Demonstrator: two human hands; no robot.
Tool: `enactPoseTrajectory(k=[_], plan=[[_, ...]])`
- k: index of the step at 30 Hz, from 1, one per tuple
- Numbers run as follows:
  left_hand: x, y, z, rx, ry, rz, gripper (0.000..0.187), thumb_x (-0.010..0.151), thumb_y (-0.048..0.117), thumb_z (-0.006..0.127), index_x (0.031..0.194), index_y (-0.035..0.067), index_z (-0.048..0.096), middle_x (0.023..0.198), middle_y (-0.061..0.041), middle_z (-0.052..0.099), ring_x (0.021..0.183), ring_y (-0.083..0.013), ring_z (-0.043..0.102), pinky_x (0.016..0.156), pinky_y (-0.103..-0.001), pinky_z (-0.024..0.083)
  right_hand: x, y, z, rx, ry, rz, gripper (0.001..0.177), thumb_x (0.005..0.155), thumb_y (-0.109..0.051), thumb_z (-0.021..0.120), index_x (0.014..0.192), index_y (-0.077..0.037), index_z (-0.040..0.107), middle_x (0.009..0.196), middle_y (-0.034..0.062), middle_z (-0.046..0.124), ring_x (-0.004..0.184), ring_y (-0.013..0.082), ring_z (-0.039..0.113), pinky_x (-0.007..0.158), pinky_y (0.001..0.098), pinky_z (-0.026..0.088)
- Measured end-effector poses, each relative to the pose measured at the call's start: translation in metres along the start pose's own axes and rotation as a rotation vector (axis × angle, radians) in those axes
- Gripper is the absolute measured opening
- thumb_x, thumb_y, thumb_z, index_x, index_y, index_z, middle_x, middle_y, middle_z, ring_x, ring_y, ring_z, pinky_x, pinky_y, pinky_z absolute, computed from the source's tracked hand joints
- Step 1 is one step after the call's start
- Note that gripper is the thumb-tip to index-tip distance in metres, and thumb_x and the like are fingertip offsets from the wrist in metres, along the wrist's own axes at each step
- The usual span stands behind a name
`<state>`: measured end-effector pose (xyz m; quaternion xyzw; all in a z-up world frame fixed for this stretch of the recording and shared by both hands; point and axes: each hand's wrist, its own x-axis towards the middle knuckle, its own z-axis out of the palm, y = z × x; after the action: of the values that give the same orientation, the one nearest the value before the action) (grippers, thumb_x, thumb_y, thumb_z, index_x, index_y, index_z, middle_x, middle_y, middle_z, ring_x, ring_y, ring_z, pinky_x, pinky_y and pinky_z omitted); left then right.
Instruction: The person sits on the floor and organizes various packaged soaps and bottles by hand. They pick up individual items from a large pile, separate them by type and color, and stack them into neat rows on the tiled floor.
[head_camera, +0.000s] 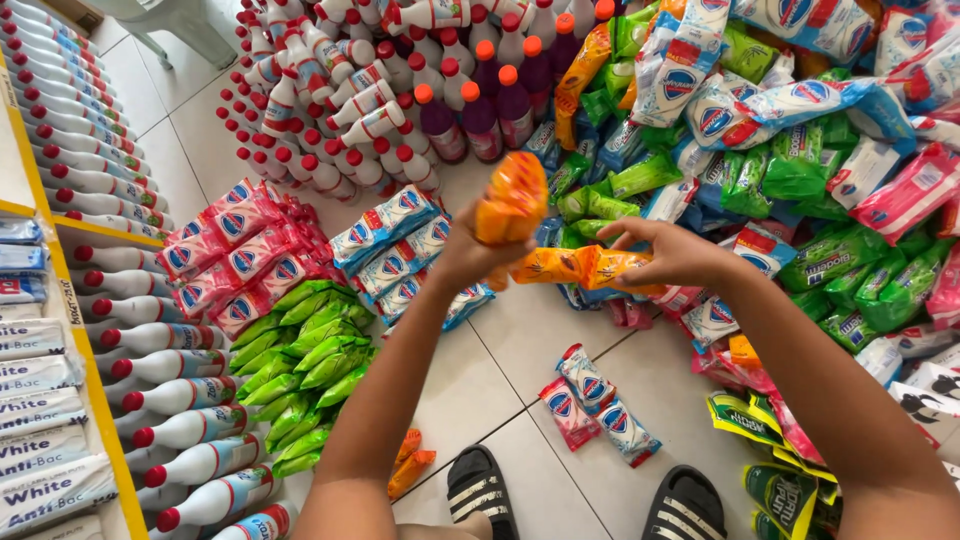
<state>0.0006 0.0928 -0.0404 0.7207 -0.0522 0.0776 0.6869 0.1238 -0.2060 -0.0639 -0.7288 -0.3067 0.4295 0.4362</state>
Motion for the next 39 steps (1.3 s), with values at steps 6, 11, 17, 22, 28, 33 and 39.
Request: enactPoseTrajectory(k=[6,11,17,22,28,33,39], plan=[[-0.010,-0.061,0.051,-0.028,-0.017,0.053,0.056,0.084,0.011,0.088,0.130,0.008,0.057,0.120,-0.003,0.068,0.109,-0.0113,0.067,0.095,-0.031,0.058,-0.018,-0.061,-0.002,-0.156,0.201,-0.075,0.076,0.071,-0.017,0.083,0.142,-0.018,0.054,0.127,0.0075,0.068,0.085,0.0164,0.069,0.071,0.0332,0.059],[-0.016,-0.054,0.078,-0.027,-0.053,0.043,0.059,0.085,0.011,0.086,0.137,0.007,0.058,0.123,-0.005,0.069,0.115,-0.0124,0.066,0.102,-0.032,0.055,-0.030,-0.081,0.005,-0.219,0.189,-0.191,0.100,0.067,-0.025,0.084,0.157,-0.020,0.039,0.133,0.0121,0.065,0.092,0.0203,0.071,0.077,0.0346,0.058],[-0.038,-0.044,0.072,0.218,0.019,-0.058,0.067,0.076,0.016,0.091,0.135,0.009,0.058,0.120,-0.007,0.070,0.110,-0.0167,0.069,0.097,-0.032,0.056,-0.028,-0.116,0.035,-0.621,0.169,0.046,0.103,0.059,-0.047,0.096,0.148,-0.027,0.049,0.104,0.0197,0.074,0.097,0.0355,0.074,0.083,0.0459,0.058],[-0.086,-0.016,0.032,0.277,-0.037,-0.008,0.062,0.086,0.019,0.090,0.138,0.011,0.057,0.128,-0.006,0.069,0.119,-0.0186,0.068,0.104,-0.033,0.055,-0.012,-0.119,0.072,-0.491,0.163,0.005,0.072,0.070,-0.034,0.089,0.134,-0.017,0.062,0.093,0.0125,0.079,0.073,0.0297,0.075,0.064,0.0411,0.062],[-0.190,0.026,-0.028,0.478,-0.010,-0.227,0.117,0.070,0.046,0.094,0.160,0.012,0.028,0.157,-0.019,0.038,0.146,-0.0337,0.037,0.120,-0.046,0.032,0.022,-0.154,0.140,-0.593,0.010,-0.405,0.064,0.061,-0.026,0.094,0.117,-0.012,0.066,0.087,0.0161,0.074,0.080,0.0341,0.073,0.067,0.0422,0.056],[-0.338,-0.021,-0.040,-0.019,0.469,-0.674,0.117,0.078,0.085,0.054,0.166,0.019,0.015,0.172,-0.013,0.021,0.157,-0.0352,0.026,0.121,-0.057,0.029,0.037,-0.184,0.213,-0.518,-0.198,-0.596,0.062,0.060,-0.025,0.092,0.115,-0.012,0.065,0.094,0.0149,0.074,0.084,0.0349,0.073,0.069,0.0436,0.057],[-0.442,-0.023,0.007,-0.978,0.841,-0.636,0.112,0.077,0.090,0.039,0.161,0.018,0.020,0.164,-0.015,0.033,0.145,-0.0431,0.044,0.110,-0.070,0.035,0.039,-0.176,0.322,-0.294,-0.492,-0.704,0.063,0.062,-0.024,0.092,0.117,-0.012,0.063,0.102,0.0131,0.073,0.088,0.0346,0.072,0.073,0.0421,0.058]])
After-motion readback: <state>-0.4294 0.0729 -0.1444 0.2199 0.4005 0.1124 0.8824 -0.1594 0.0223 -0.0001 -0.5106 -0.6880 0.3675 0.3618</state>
